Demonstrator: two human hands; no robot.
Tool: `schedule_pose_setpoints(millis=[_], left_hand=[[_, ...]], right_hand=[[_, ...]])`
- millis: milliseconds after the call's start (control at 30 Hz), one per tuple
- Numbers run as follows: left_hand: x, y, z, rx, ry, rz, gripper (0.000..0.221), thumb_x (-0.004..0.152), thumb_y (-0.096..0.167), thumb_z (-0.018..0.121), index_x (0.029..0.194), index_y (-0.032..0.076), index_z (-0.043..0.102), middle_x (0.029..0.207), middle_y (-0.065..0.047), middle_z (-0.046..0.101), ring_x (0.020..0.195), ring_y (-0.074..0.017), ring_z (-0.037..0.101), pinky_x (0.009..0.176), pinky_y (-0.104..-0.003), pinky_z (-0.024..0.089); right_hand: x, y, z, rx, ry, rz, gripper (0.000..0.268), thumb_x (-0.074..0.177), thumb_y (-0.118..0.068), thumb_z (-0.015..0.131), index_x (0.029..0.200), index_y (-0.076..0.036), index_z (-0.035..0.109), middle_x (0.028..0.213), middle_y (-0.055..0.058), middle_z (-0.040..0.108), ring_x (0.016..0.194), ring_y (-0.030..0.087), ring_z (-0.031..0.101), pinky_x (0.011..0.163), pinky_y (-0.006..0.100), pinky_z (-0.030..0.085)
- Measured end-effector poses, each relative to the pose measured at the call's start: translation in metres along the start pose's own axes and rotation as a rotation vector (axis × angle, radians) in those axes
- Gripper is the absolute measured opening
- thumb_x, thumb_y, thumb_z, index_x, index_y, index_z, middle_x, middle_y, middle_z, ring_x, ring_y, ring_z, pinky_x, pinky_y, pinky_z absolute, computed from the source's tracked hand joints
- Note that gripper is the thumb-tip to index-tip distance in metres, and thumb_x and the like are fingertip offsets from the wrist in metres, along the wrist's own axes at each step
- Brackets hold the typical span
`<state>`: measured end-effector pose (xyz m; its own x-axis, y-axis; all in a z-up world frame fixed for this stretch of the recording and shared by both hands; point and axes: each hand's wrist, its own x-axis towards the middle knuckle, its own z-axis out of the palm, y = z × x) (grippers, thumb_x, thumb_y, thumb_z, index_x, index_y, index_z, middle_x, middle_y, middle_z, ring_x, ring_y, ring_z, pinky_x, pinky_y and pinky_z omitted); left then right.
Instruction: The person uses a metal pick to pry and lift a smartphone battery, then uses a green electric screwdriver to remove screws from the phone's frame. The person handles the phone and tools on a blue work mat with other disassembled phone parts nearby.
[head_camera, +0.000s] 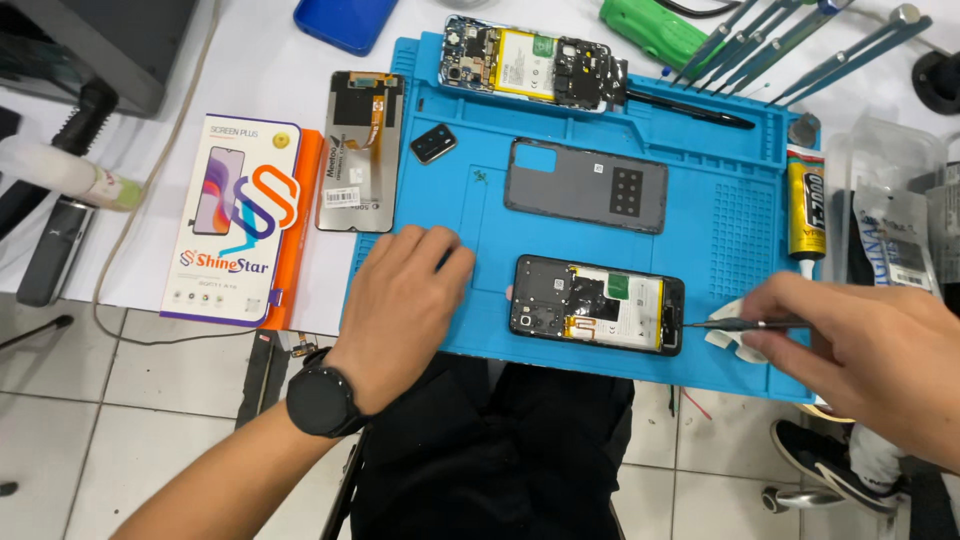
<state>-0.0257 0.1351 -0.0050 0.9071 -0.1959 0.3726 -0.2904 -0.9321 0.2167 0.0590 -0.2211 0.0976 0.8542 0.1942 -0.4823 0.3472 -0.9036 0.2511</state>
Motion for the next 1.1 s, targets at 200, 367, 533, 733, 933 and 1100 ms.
schedule_pose_setpoints(millis=[200, 367, 533, 733, 933, 1100], left_hand=[[0.000, 0.010, 0.005, 0.376, 0.058, 0.122, 0.024, 0.091, -0.008, 0.051, 0.082, 0.014, 0.047, 0.081, -0.004, 0.044, 0.072, -0.0209, 0.041, 0.062, -0.033, 0.035], [0.008, 0.002, 0.006, 0.273, 0.013, 0.119, 0.025, 0.109, 0.021, 0.050, 0.085, 0.014, 0.049, 0.085, -0.008, 0.050, 0.078, -0.0277, 0.048, 0.067, -0.040, 0.041], [0.016, 0.011, 0.000, -0.122, 0.056, 0.076, 0.019, 0.107, 0.020, 0.057, 0.094, 0.008, 0.055, 0.095, -0.009, 0.054, 0.085, -0.0284, 0.049, 0.072, -0.041, 0.040], [0.025, 0.062, -0.009, -1.156, -0.046, -0.201, 0.021, 0.104, 0.026, 0.051, 0.100, 0.009, 0.063, 0.099, -0.005, 0.062, 0.089, -0.0168, 0.059, 0.077, -0.029, 0.048], [0.034, 0.095, -0.004, -1.601, -0.201, -0.245, 0.033, 0.104, 0.037, 0.050, 0.093, 0.009, 0.063, 0.090, -0.002, 0.061, 0.084, -0.0137, 0.057, 0.080, -0.027, 0.048], [0.035, 0.099, -0.005, -1.622, -0.235, -0.232, 0.034, 0.104, 0.037, 0.049, 0.094, 0.008, 0.063, 0.089, -0.002, 0.062, 0.084, -0.0146, 0.058, 0.080, -0.027, 0.049]], right_hand=[[-0.006, -0.002, 0.001, 0.004, 0.036, 0.018, 0.028, 0.088, -0.053, 0.067, 0.113, -0.048, 0.058, 0.066, -0.016, 0.072, 0.059, 0.006, 0.069, 0.065, 0.027, 0.053], [-0.012, -0.009, -0.014, 0.176, 0.084, -0.107, 0.023, 0.085, -0.049, 0.074, 0.106, -0.040, 0.068, 0.083, -0.016, 0.079, 0.068, 0.010, 0.077, 0.066, 0.032, 0.055], [-0.022, -0.001, -0.001, 0.272, 0.387, -0.317, 0.011, 0.090, -0.030, 0.074, 0.098, -0.023, 0.071, 0.080, -0.007, 0.074, 0.075, 0.018, 0.068, 0.071, 0.037, 0.051], [-0.066, -0.037, -0.024, 0.548, 0.818, -0.535, 0.011, 0.085, -0.007, 0.076, 0.087, -0.001, 0.068, 0.080, 0.009, 0.069, 0.072, 0.023, 0.065, 0.077, 0.036, 0.050], [-0.076, -0.010, -0.013, 0.494, 0.716, -0.707, 0.026, 0.082, -0.016, 0.077, 0.104, -0.011, 0.064, 0.096, 0.001, 0.074, 0.101, 0.019, 0.077, 0.094, 0.039, 0.054], [-0.072, -0.012, -0.011, 0.463, 0.728, -0.719, 0.023, 0.083, -0.021, 0.078, 0.102, -0.014, 0.065, 0.094, -0.004, 0.075, 0.101, 0.017, 0.074, 0.096, 0.041, 0.052]])
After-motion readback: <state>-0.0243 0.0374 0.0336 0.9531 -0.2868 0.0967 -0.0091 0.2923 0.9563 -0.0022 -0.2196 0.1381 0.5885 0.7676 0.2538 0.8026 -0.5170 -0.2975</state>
